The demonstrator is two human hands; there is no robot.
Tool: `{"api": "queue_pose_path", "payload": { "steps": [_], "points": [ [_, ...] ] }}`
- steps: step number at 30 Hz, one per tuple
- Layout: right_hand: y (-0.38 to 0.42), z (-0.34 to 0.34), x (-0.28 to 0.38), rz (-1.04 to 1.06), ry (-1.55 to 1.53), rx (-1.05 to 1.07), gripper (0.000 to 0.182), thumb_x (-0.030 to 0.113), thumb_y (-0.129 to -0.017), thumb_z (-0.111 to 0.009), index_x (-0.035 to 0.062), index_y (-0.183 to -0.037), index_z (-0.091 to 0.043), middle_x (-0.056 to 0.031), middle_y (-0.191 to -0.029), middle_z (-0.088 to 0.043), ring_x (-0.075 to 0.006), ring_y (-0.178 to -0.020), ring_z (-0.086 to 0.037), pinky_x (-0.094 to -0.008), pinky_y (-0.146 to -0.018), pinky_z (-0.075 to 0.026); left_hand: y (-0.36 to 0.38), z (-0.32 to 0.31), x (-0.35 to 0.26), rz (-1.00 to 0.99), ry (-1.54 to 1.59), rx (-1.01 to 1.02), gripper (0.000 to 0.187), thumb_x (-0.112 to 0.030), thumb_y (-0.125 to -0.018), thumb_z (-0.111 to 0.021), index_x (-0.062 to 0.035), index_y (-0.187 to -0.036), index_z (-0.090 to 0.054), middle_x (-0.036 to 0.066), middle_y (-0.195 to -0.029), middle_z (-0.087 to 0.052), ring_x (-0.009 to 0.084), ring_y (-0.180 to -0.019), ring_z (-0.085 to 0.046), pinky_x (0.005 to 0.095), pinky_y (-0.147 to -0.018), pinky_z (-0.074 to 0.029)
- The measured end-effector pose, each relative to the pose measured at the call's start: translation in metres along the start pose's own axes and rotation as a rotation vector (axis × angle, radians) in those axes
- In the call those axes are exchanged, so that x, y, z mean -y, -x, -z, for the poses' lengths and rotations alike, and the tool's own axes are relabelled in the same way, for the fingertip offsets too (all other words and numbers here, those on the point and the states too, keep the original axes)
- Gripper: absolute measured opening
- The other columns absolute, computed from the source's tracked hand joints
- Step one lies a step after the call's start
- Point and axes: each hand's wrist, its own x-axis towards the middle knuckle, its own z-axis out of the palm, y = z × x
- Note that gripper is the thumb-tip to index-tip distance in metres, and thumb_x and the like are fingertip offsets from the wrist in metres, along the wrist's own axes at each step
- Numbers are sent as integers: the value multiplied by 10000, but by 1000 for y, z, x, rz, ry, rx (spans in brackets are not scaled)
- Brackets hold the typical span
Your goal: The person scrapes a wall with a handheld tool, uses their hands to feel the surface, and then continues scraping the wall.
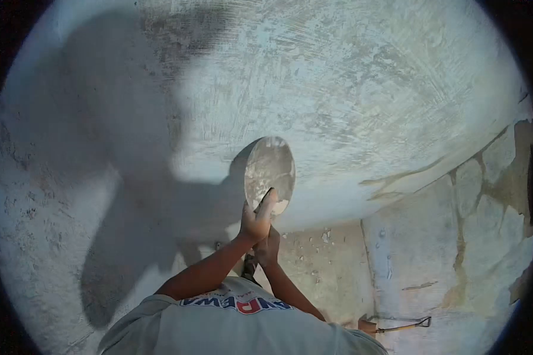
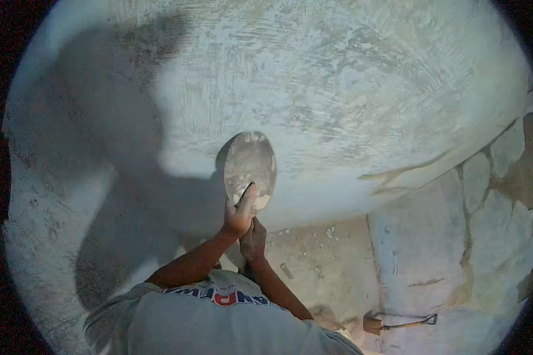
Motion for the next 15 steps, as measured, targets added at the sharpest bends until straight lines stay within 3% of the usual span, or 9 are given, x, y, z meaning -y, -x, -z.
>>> {"api": "queue_pose_path", "payload": {
  "steps": [1,4,5,6,8,10,12,13,15],
  "points": [
    [0,-3,-34,-31,44,-30,433,342,-1026,-443,-62,-1004,-598,-240,-878,-677,-269,-765,-627,-409,-725,-493,-3,3,-12,116,191,-22,424,-103,-930,-639,21,-1330,-575,133,-1224,-674,259,-1076,-654,346,-918,-490],
    [2,-8,-28,112,-35,-53,403,287,-1031,-408,-67,-954,-586,-241,-825,-651,-275,-711,-601,-418,-690,-481,-15,9,-40,473,547,-112,464,-69,-902,-645,10,-1354,-571,139,-1250,-667,307,-1100,-653,347,-926,-491],
    [-3,-3,-16,65,28,-23,398,270,-1027,-406,-76,-920,-571,-256,-786,-627,-278,-683,-584,-431,-669,-469,-8,8,-18,117,78,29,458,-71,-906,-650,4,-1352,-575,144,-1242,-668,309,-1104,-652,351,-937,-488],
    [-3,-4,-5,70,67,-42,394,263,-1025,-405,-78,-918,-572,-260,-780,-625,-290,-668,-577,-436,-665,-467,-1,8,5,-253,-386,-7,452,-72,-910,-656,-3,-1350,-579,149,-1234,-670,310,-1108,-652,355,-948,-485],
    [-3,-6,12,91,147,-76,387,249,-1021,-404,-81,-915,-574,-267,-767,-621,-313,-638,-561,-445,-655,-463,1,7,7,-167,-258,10,460,-54,-901,-662,-4,-1351,-579,161,-1251,-660,322,-1130,-641,369,-968,-477],
    [3,-7,-27,47,119,-60,371,234,-1016,-409,-86,-931,-577,-280,-779,-628,-375,-651,-585,-451,-655,-462,8,8,3,9,5,21,472,-36,-893,-666,-2,-1355,-574,176,-1277,-645,335,-1164,-626,385,-994,-465],
    [1,-9,-7,64,154,-76,370,236,-1016,-413,-86,-939,-580,-286,-797,-634,-416,-677,-606,-462,-660,-462,5,12,7,-201,-273,-9,468,-48,-895,-676,1,-1351,-578,182,-1273,-642,325,-1164,-623,386,-995,-463],
    [1,-8,17,59,129,-101,383,238,-1018,-415,-97,-995,-598,-300,-847,-656,-437,-774,-663,-476,-703,-485,0,2,1,239,369,-103,441,-21,-904,-648,-3,-1341,-587,194,-1250,-647,341,-1144,-626,395,-985,-468],
    [-1,-3,10,14,159,-45,385,234,-1018,-411,-96,-1040,-609,-299,-873,-672,-428,-802,-682,-466,-728,-500,1,5,1,-22,-15,-51,408,-8,-907,-639,2,-1313,-605,196,-1236,-650,347,-1134,-628,397,-977,-472]
  ]
}}
